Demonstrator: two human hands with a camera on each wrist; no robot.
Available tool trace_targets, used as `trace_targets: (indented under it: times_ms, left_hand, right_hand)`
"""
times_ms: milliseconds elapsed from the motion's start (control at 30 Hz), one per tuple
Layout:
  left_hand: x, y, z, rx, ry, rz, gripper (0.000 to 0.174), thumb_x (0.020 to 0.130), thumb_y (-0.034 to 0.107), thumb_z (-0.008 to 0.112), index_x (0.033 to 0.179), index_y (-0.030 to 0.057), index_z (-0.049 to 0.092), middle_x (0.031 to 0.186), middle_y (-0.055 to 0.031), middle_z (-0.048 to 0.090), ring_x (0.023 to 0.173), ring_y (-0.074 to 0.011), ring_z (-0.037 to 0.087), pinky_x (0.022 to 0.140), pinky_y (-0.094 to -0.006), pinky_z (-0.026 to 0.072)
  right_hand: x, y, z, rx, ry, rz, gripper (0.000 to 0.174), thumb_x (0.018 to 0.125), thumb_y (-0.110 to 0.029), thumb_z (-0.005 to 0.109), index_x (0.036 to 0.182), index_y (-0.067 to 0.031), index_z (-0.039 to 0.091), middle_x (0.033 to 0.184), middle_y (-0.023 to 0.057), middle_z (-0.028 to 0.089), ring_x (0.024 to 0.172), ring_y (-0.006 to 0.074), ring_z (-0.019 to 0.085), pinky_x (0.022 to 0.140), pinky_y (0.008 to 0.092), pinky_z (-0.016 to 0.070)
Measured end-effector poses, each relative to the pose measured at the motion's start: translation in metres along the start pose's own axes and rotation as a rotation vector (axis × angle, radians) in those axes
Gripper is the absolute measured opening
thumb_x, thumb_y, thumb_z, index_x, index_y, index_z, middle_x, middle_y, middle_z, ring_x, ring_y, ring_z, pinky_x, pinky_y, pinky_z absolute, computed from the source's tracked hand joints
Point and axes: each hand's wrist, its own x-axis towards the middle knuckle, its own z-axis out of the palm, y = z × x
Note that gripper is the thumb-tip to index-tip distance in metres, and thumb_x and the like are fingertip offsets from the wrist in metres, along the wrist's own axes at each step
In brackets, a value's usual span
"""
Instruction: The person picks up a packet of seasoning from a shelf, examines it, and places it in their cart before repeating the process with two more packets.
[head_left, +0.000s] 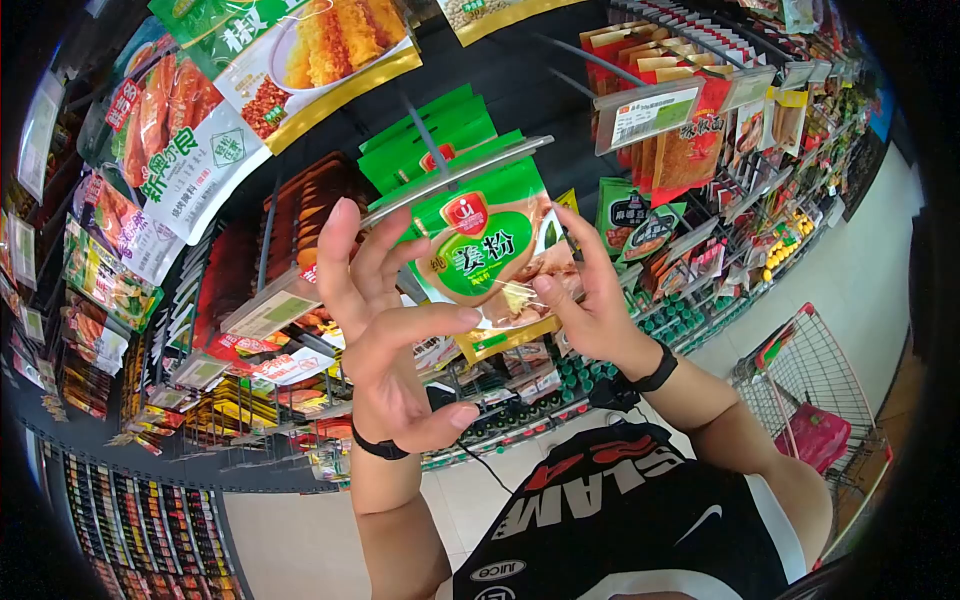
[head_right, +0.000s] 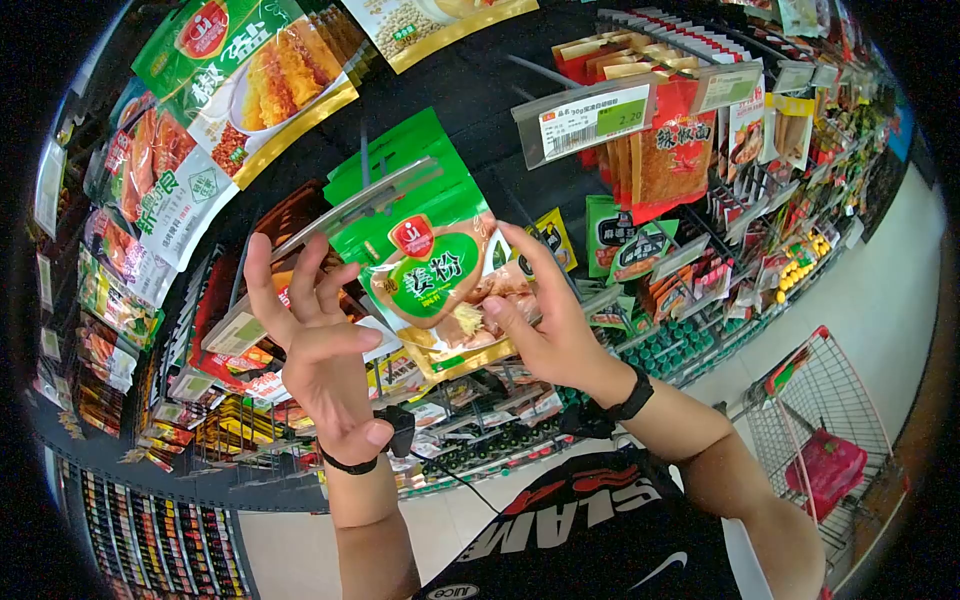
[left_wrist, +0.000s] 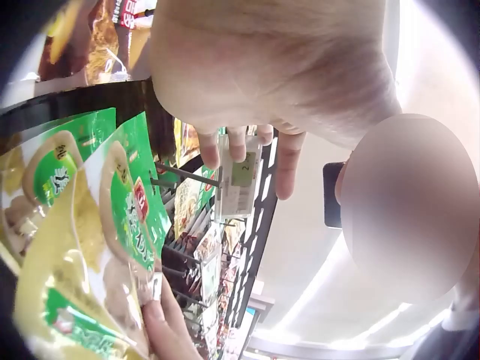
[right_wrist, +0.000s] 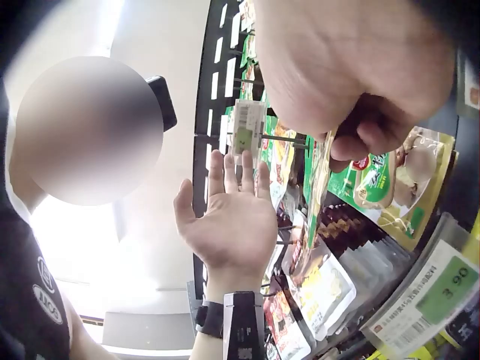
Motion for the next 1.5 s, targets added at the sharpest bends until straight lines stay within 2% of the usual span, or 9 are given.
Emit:
trace_targets:
  times_ms: [267, 400, 567, 800, 933, 1000, 1167, 1367, 1500]
  left_hand:
    - [-0.004, -0.008, -0.003, 0.003, -0.03, 0.043, 0.045, 0.072, 0.047, 0.077, 0.098, 0.0113, 0.077, 0.166, -0.0187, 0.011, 0.14, -0.0422, 0.039, 0.108, -0.0517, 0.038]
    - [-0.007, 0.0, 0.007, -0.013, 0.021, 0.014, 0.044, 0.071, 0.046, 0.078, 0.098, 0.0113, 0.077, 0.165, -0.0184, 0.012, 0.14, -0.0427, 0.038, 0.108, -0.0519, 0.0376]
    - [-0.029, 0.006, 0.011, -0.022, -0.038, -0.023, 0.042, 0.071, 0.042, 0.079, 0.099, 0.0106, 0.077, 0.164, -0.0185, 0.014, 0.141, -0.0437, 0.038, 0.109, -0.0526, 0.0373]
    - [-0.057, 0.012, 0.023, -0.036, -0.073, -0.23, 0.053, 0.081, 0.024, 0.077, 0.126, 0.0055, 0.057, 0.16, -0.0325, 0.02, 0.133, -0.0466, 0.052, 0.104, -0.0504, 0.0454]
    - [-0.084, 0.013, 0.024, -0.099, -0.061, -0.365, 0.047, 0.087, 0.025, 0.073, 0.124, 0.0026, 0.055, 0.161, -0.0313, 0.017, 0.126, -0.0402, 0.059, 0.105, -0.0486, 0.0452]
    - [-0.095, 0.018, 0.02, -0.062, -0.107, -0.359, 0.047, 0.08, 0.012, 0.076, 0.122, 0.0049, 0.058, 0.149, -0.0294, 0.043, 0.128, -0.0385, 0.058, 0.111, -0.0488, 0.0379]
    - [-0.119, 0.032, 0.023, -0.191, -0.234, -0.388, 0.033, 0.081, 0.007, 0.075, 0.111, 0.0034, 0.063, 0.144, -0.0239, 0.05, 0.11, -0.0299, 0.065, 0.102, -0.0427, 0.0462]
    - [-0.146, 0.038, 0.025, -0.349, -0.477, -0.479, 0.033, 0.083, 0.01, 0.075, 0.114, 0.0076, 0.064, 0.134, -0.0147, 0.061, 0.121, -0.0357, 0.061, 0.106, -0.0451, 0.0452]
    - [-0.143, 0.041, 0.021, -0.363, -0.561, -0.471, 0.033, 0.086, 0.015, 0.075, 0.116, 0.0069, 0.064, 0.131, -0.014, 0.061, 0.117, -0.0349, 0.062, 0.102, -0.043, 0.048]
  right_hand:
    - [0.004, -0.004, 0.0, -0.075, 0.035, -0.069, 0.067, 0.097, -0.006, 0.062, 0.154, 0.0031, 0.027, 0.157, 0.0185, 0.034, 0.145, 0.0255, 0.036, 0.116, 0.0378, 0.0314]
    - [-0.003, 0.002, 0.005, 0.129, 0.056, 0.035, 0.052, 0.096, -0.005, 0.062, 0.145, 0.0012, 0.044, 0.141, 0.0177, 0.052, 0.129, 0.0239, 0.053, 0.105, 0.0365, 0.0439]
    - [0.001, -0.006, -0.001, -0.102, 0.001, 0.004, 0.038, 0.093, -0.005, 0.066, 0.13, 0.0001, 0.058, 0.115, 0.016, 0.068, 0.106, 0.0258, 0.067, 0.093, 0.0373, 0.0502]
    - [0.03, -0.012, 0.007, -0.398, -0.115, -0.136, 0.058, 0.084, -0.003, 0.069, 0.138, 0.0024, 0.048, 0.125, 0.0219, 0.061, 0.117, 0.0366, 0.061, 0.1, 0.0416, 0.0465]
    - [0.038, -0.012, 0.017, -0.446, -0.102, -0.132, 0.056, 0.083, -0.005, 0.071, 0.134, 0.0031, 0.05, 0.122, 0.0238, 0.061, 0.115, 0.0401, 0.061, 0.098, 0.0423, 0.0472]
    - [0.038, -0.011, 0.021, -0.518, -0.099, -0.12, 0.056, 0.084, -0.008, 0.072, 0.133, 0.0028, 0.049, 0.121, 0.0239, 0.061, 0.114, 0.0409, 0.061, 0.098, 0.0432, 0.0474]
    - [0.041, 0.001, 0.025, -0.629, -0.15, -0.103, 0.067, 0.084, -0.013, 0.073, 0.142, 0.0002, 0.042, 0.127, 0.0255, 0.056, 0.118, 0.0429, 0.058, 0.1, 0.0447, 0.0466]
    - [0.03, -0.011, 0.031, -0.736, -0.133, -0.052, 0.074, 0.084, -0.018, 0.074, 0.148, -0.0063, 0.038, 0.141, 0.0263, 0.044, 0.127, 0.0465, 0.05, 0.101, 0.0466, 0.0473]
    - [0.013, -0.025, 0.03, -0.711, -0.081, -0.062, 0.058, 0.083, -0.008, 0.073, 0.138, -0.01, 0.055, 0.148, 0.0189, 0.043, 0.132, 0.0351, 0.048, 0.089, 0.0357, 0.0528]
